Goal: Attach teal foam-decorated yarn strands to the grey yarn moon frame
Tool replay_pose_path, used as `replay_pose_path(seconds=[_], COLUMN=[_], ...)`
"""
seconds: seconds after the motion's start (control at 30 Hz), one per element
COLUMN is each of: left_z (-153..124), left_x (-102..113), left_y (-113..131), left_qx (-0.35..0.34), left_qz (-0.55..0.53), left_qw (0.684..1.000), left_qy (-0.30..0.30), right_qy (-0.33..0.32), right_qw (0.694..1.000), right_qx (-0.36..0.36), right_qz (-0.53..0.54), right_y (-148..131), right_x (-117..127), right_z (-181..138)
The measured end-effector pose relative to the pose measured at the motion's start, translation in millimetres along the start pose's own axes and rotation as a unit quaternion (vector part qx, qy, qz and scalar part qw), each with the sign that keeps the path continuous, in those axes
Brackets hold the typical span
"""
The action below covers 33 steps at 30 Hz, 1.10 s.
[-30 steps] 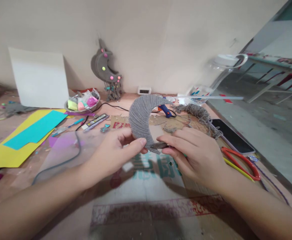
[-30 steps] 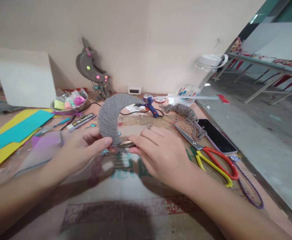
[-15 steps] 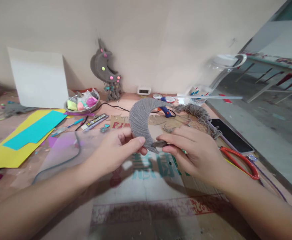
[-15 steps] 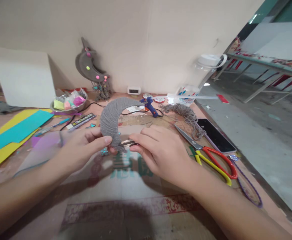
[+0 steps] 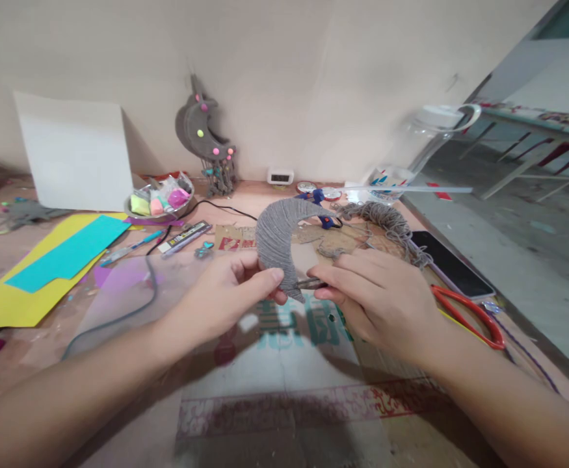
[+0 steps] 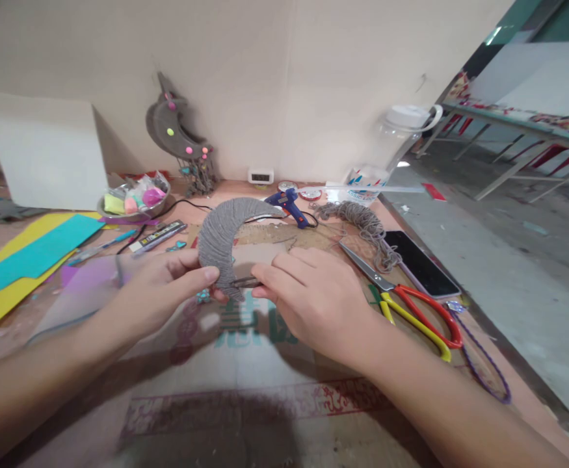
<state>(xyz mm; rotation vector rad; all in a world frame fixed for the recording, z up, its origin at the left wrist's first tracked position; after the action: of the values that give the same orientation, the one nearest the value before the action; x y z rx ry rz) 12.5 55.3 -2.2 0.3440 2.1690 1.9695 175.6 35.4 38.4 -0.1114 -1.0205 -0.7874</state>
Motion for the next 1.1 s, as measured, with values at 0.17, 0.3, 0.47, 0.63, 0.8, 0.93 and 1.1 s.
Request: replay_pose_path(seconds=[0.17,0.3,0.47,0.63,0.8,0.93,1.1], left_z=[0.7,1.3,1.2,-0.1,-0.2,-0.5,-0.5], left_x=[0.4,0.1,-0.5,-1.9,-2.4,-1.5,-0.8], left_y=[2.5,4.0,3.7,5.8,6.5,5.8,3.9], left_qx=[-0.019,-0.024,-0.033,-0.042,-0.038,-0.043,-0.031], left_qz=[0.010,-0.004,-0.012,-0.002,-0.005,-0.001,-0.010], left_qw=[1.000,1.000,0.999,0.999,0.999,0.999,0.999], left_qy=[-0.002,-0.009,-0.013,-0.016,-0.012,-0.013,-0.012], right_qy=[0.003,-0.008,-0.011,-0.008,-0.012,-0.014,-0.011], right_qw=[1.000,0.997,0.996,0.997,0.998,0.997,0.998], right_qx=[-0.010,-0.036,-0.048,-0.036,-0.033,-0.035,-0.031], right_qz=[0.010,0.063,0.080,0.064,0.056,0.065,0.051], right_y=[0.6,3.3,3.7,1.3,1.5,2.8,2.0], right_x=[0.6,0.5,-0.2,0.9,0.2,-0.4,1.0], right_z=[0.1,1.3,1.4,0.4,-0.2,-0.1,0.4])
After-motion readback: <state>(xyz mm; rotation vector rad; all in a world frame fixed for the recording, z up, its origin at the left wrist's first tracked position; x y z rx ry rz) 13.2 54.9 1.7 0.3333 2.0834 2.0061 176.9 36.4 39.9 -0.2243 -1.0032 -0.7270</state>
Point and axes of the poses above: each hand's wrist, its own z-axis towards the middle knuckle, its own x-axis out of the back of the hand, y = z × x, the point moved 6 cm from there along z, towards the middle knuckle, and after that the axes turned 11 degrees about -z, right-handed, at the moved point
